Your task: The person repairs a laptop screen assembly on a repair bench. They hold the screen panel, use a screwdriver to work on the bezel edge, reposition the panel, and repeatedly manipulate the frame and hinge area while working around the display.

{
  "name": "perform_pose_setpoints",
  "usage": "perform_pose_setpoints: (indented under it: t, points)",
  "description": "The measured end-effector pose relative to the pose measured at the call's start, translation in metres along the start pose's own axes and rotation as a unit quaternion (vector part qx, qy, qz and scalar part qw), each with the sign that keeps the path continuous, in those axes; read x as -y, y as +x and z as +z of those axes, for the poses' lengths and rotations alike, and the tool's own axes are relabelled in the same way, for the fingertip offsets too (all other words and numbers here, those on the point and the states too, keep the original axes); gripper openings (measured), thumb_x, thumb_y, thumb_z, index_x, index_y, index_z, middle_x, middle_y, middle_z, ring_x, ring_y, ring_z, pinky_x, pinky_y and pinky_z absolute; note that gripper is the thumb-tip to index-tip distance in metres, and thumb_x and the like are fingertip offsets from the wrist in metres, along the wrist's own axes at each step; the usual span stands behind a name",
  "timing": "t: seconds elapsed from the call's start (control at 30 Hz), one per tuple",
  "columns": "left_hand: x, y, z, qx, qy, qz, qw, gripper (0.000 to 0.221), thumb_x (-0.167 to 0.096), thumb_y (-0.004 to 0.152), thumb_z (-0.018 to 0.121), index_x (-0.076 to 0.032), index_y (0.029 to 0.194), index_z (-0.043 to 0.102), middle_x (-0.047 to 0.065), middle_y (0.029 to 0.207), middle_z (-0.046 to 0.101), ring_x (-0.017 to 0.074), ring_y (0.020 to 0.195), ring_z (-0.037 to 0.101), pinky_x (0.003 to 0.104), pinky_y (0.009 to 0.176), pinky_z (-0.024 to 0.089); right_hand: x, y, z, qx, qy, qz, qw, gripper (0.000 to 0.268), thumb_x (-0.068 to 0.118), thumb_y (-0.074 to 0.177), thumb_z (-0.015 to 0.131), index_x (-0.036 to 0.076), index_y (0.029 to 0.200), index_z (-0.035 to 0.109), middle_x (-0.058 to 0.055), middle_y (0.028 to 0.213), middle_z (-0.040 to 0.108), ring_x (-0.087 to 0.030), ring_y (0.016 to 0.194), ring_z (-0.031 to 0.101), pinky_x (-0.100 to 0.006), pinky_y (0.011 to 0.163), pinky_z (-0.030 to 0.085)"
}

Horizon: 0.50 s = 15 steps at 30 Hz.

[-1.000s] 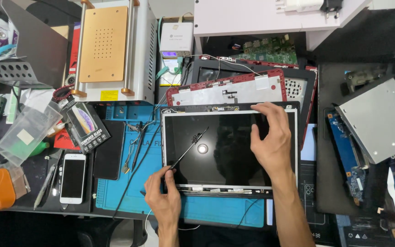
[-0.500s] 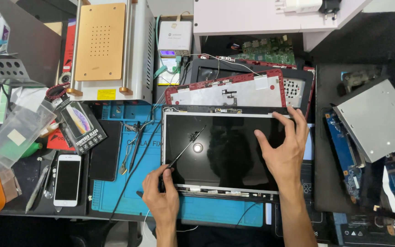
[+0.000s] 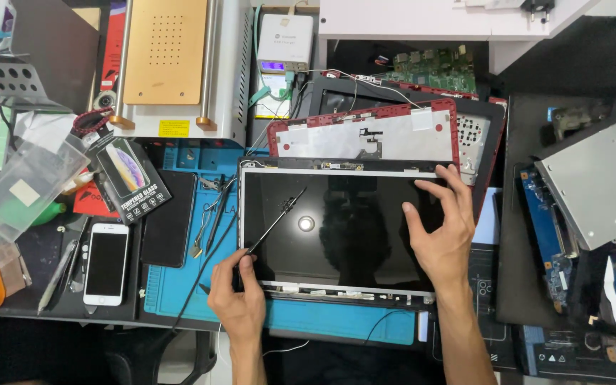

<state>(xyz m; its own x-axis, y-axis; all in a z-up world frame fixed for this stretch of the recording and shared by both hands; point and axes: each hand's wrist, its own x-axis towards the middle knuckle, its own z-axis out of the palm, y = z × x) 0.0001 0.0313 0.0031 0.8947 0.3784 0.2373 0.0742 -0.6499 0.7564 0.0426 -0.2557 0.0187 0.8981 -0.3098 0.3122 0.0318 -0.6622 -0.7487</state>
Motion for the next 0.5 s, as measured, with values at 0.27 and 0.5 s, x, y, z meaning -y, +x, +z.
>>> perform_pose_setpoints:
  t: [0.27,0.5]
  points:
    - [0.011,0.007,-0.005,-0.007,0.021,0.012,1.000,0.012,-0.009,0.100,0.066,-0.001,0.107,0.071,0.010,0.095,0.074,0.0271,0.092,0.070,0.037,0.083,0.053,0.003,-0.004,0.000,0.007,0.044,0.022,0.999,0.037,0.001,0.082,0.079,0.006,0.118,0.070,-0.015,0.147,0.056,-0.036,0.146,0.051,-0.046,0.121,0.044]
    - [-0.005,0.013,-0.015,-0.009,0.101,0.086,0.991,0.011,-0.011,0.099,0.068,-0.002,0.105,0.072,0.010,0.098,0.074,0.0347,0.103,0.066,0.043,0.098,0.049,-0.003,-0.018,0.014,0.018,0.010,-0.002,1.000,0.024,0.004,0.087,0.080,0.004,0.110,0.073,-0.013,0.136,0.061,-0.037,0.148,0.049,-0.047,0.117,0.047]
